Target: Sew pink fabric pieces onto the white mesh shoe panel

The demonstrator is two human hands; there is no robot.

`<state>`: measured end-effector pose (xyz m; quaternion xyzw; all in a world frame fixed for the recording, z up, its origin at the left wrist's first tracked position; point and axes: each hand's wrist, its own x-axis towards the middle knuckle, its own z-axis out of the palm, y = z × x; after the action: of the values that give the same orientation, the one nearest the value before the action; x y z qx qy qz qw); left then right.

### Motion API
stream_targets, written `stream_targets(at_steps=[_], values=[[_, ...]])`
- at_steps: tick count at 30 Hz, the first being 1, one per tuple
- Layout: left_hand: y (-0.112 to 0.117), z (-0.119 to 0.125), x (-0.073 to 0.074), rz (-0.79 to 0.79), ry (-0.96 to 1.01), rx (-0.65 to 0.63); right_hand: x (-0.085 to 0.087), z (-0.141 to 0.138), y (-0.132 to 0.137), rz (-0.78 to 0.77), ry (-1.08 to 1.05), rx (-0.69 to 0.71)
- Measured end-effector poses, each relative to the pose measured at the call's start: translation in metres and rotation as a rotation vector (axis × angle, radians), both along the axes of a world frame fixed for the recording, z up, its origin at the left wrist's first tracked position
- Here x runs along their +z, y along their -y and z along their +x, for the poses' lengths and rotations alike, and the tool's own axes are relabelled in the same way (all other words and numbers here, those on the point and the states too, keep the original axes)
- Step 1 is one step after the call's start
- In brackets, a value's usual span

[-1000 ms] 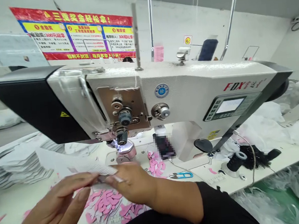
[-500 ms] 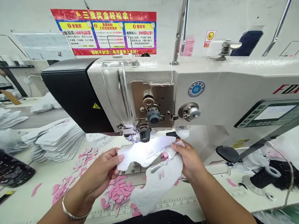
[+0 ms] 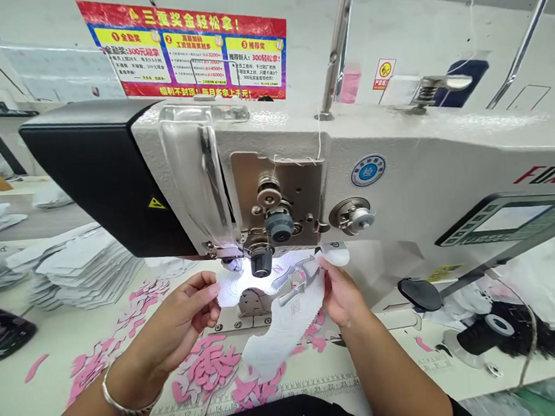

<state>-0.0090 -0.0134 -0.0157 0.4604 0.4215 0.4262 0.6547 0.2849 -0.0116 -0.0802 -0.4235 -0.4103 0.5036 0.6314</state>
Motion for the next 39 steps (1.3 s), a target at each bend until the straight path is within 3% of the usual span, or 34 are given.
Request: stream_targets(at_steps=[2, 6, 8, 11, 17, 23, 27, 31, 36, 39], values=[[-0.001, -0.020, -0.008, 0.083, -0.155, 0.043, -0.007, 0.004, 0.009, -0.071, -0.061, -0.071], [0.002, -0.068, -0.023, 0.203, -0.803, 0.167, -0.021, 0.008, 0.037, -0.228, -0.124, -0.083], [0.006, -0.086, -0.031, 0.218, -1.060, 0.114, -0.027, 0.006, 0.052, -0.303, -0.111, -0.007], [0.011, -0.097, -0.045, 0.253, -1.221, 0.034, -0.036, 0.000, 0.065, -0.360, -0.082, 0.113], [0.000, -0.087, -0.075, 0.359, -1.261, -0.020, -0.050, -0.007, 0.067, -0.350, -0.024, 0.238], [-0.013, -0.096, -0.070, 0.379, -1.316, 0.039, -0.053, -0.003, 0.068, -0.350, 0.020, 0.248], [-0.006, -0.099, -0.070, 0.367, -1.295, -0.048, -0.055, -0.001, 0.066, -0.358, 0.023, 0.235], [0.004, -0.093, -0.080, 0.392, -1.244, -0.156, -0.057, -0.002, 0.064, -0.342, 0.028, 0.250], [0.005, -0.085, -0.091, 0.393, -1.201, -0.183, -0.054, -0.006, 0.065, -0.324, 0.029, 0.252], [0.005, -0.084, -0.087, 0.339, -1.159, -0.183, -0.053, -0.005, 0.066, -0.328, 0.066, 0.273]])
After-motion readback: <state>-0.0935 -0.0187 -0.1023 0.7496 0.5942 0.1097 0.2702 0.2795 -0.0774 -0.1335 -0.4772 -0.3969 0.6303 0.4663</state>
